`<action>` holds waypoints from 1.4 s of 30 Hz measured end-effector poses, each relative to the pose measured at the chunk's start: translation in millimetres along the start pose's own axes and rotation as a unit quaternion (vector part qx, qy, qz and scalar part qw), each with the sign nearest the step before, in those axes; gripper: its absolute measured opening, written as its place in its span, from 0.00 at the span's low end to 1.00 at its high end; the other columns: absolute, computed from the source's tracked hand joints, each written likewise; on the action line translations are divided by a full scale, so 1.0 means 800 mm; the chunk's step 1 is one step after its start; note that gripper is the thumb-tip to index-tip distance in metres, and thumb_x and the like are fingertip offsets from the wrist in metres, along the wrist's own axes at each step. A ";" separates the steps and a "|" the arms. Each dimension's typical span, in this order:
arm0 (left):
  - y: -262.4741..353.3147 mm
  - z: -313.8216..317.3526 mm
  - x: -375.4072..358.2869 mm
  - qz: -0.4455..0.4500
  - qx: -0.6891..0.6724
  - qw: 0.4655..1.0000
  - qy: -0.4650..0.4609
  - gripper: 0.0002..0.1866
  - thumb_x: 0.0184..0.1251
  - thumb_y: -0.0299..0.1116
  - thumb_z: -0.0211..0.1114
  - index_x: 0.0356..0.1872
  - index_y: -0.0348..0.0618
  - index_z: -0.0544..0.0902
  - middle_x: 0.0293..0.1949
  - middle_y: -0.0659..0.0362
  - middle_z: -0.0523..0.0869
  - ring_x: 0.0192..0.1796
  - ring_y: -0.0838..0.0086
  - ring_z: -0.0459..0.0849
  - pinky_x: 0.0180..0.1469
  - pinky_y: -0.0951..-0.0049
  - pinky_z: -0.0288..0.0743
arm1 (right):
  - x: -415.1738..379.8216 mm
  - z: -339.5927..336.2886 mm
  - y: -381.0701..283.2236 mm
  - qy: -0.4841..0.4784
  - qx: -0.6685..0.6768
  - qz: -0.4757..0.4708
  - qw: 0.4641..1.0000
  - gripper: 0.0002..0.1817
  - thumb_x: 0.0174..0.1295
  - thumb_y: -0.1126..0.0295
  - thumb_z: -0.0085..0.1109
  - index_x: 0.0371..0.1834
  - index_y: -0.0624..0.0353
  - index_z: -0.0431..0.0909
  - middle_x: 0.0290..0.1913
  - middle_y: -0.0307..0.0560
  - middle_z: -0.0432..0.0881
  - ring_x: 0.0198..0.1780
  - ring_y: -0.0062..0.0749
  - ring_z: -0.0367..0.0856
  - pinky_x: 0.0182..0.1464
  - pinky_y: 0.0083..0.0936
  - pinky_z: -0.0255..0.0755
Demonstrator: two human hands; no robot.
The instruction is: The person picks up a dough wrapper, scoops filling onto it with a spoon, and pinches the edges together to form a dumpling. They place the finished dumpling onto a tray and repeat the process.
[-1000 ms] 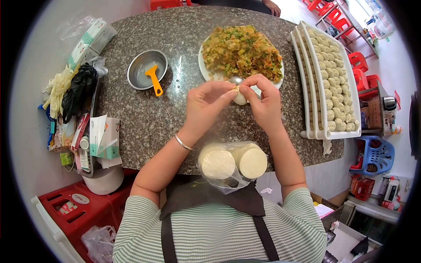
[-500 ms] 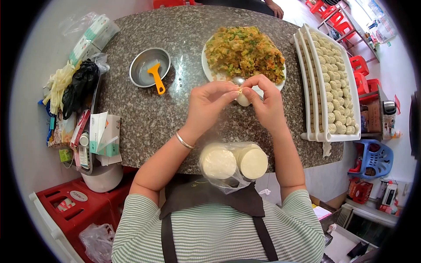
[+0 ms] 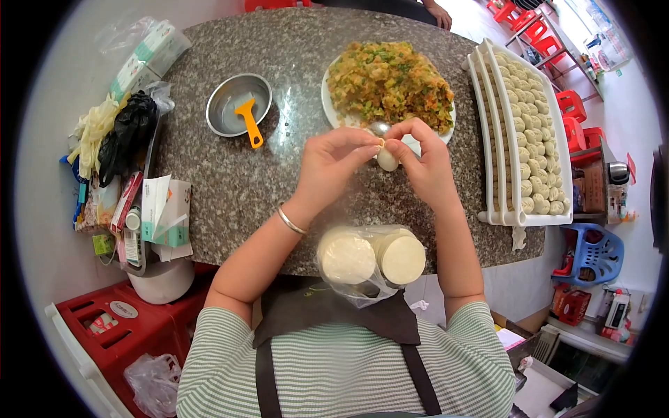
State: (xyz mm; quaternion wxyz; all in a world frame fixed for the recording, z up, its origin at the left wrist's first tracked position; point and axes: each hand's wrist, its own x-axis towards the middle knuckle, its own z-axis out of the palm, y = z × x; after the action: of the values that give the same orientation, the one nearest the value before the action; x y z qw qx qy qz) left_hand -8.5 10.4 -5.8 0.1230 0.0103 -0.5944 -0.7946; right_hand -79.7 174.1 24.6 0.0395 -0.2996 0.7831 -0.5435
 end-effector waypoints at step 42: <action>0.004 -0.006 0.003 -0.229 -0.292 0.923 -0.100 0.19 0.77 0.37 0.53 0.59 0.32 0.75 0.54 0.53 0.82 0.56 0.61 0.83 0.58 0.70 0.78 | 0.006 -0.007 0.014 0.006 0.145 0.032 0.989 0.08 0.62 0.75 0.60 0.43 0.63 0.84 0.41 0.41 0.85 0.44 0.26 0.80 0.49 0.23 0.73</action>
State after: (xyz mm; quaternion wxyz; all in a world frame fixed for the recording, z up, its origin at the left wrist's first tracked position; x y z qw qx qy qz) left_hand -9.8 4.5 -3.9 -0.1247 0.0301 -0.3272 -0.9362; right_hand -90.7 178.9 18.7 0.0951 -0.2616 0.7057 -0.6515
